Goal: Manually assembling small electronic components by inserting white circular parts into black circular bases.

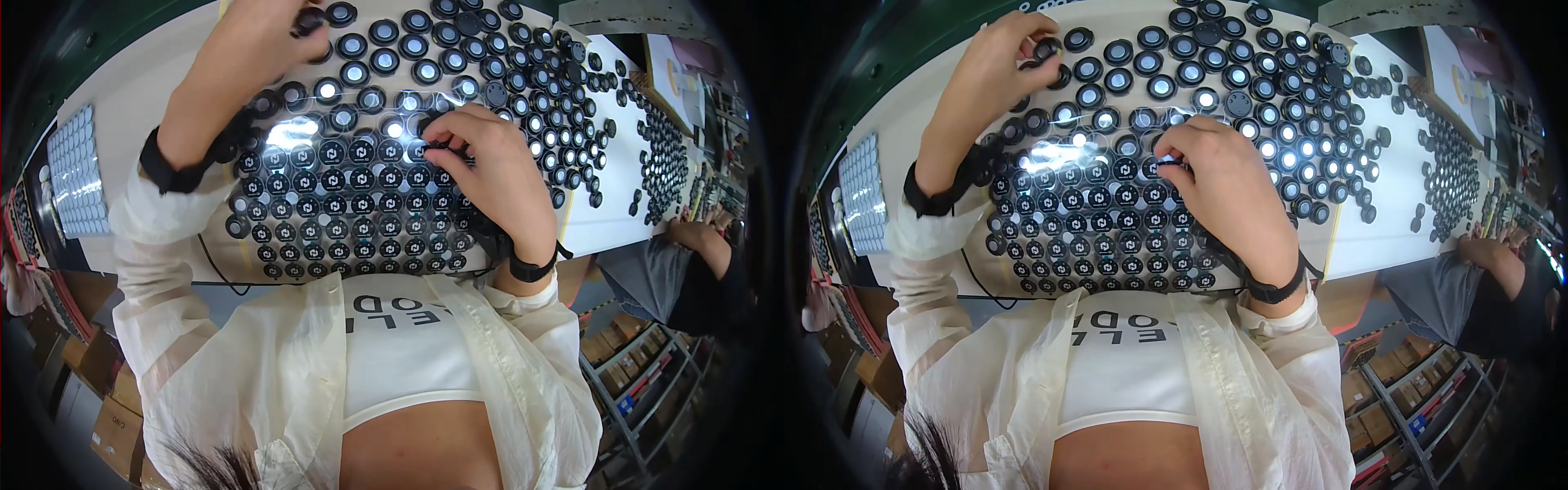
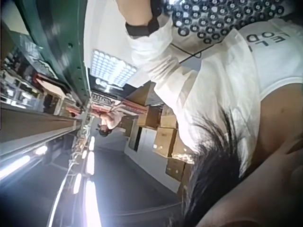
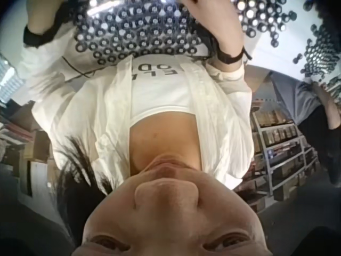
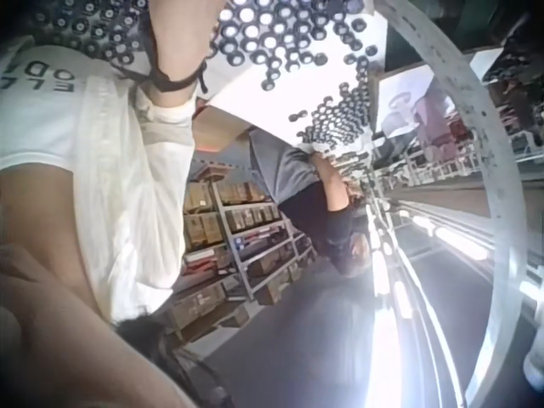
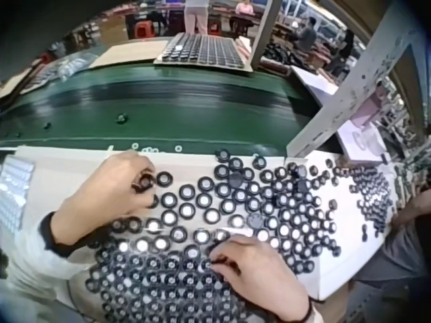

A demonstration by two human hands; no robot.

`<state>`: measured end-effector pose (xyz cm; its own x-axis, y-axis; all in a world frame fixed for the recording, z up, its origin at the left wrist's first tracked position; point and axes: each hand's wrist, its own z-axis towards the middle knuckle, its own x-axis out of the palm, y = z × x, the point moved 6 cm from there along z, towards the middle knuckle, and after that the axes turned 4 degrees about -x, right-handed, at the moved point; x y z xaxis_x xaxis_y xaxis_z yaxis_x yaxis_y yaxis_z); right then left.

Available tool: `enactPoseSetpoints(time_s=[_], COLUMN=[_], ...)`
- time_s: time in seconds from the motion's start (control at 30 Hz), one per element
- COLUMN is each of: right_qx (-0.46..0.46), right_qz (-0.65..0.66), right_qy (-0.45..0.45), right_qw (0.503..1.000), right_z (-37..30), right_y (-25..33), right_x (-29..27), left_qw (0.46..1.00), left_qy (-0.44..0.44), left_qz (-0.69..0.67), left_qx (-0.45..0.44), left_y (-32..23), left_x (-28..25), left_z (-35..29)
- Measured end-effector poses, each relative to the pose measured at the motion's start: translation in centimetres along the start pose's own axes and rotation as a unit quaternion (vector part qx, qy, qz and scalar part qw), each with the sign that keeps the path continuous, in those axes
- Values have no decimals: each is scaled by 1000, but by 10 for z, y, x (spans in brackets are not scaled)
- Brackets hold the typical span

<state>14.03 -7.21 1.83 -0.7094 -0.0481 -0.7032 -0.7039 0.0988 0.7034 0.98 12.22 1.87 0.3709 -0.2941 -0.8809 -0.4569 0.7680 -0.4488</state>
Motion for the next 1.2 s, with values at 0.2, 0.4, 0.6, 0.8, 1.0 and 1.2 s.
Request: enactPoseSetpoints(time_s=[0.2,0.4,0.6,0.8,1.0,1.2], right_qx=[5,16,17,-29,10,-24], right_qz=[-13,-44,-27,-127,-188,-19], right_qy=[-34,44,174,101,134,37], right_qw=[999,998,984,986,973,999], right_z=[6,19,12,-6,-22,-26], right_y=[-2,-11,-6,7,40,41], right_x=[5,7,21,18,26,-3], left_qw=[969,972,973,977,977,981], left_qy=[120,108,135,116,120,112], left_qz=[-194,-138,-151,-142,-135,-113], left_qx=[95,157,109,106,117,111], left_y=[-78,-84,-91,-93,-94,-93], left_x=[23,45,53,53,49,50], left_z=[-47,-65,-77,-76,-79,-83])
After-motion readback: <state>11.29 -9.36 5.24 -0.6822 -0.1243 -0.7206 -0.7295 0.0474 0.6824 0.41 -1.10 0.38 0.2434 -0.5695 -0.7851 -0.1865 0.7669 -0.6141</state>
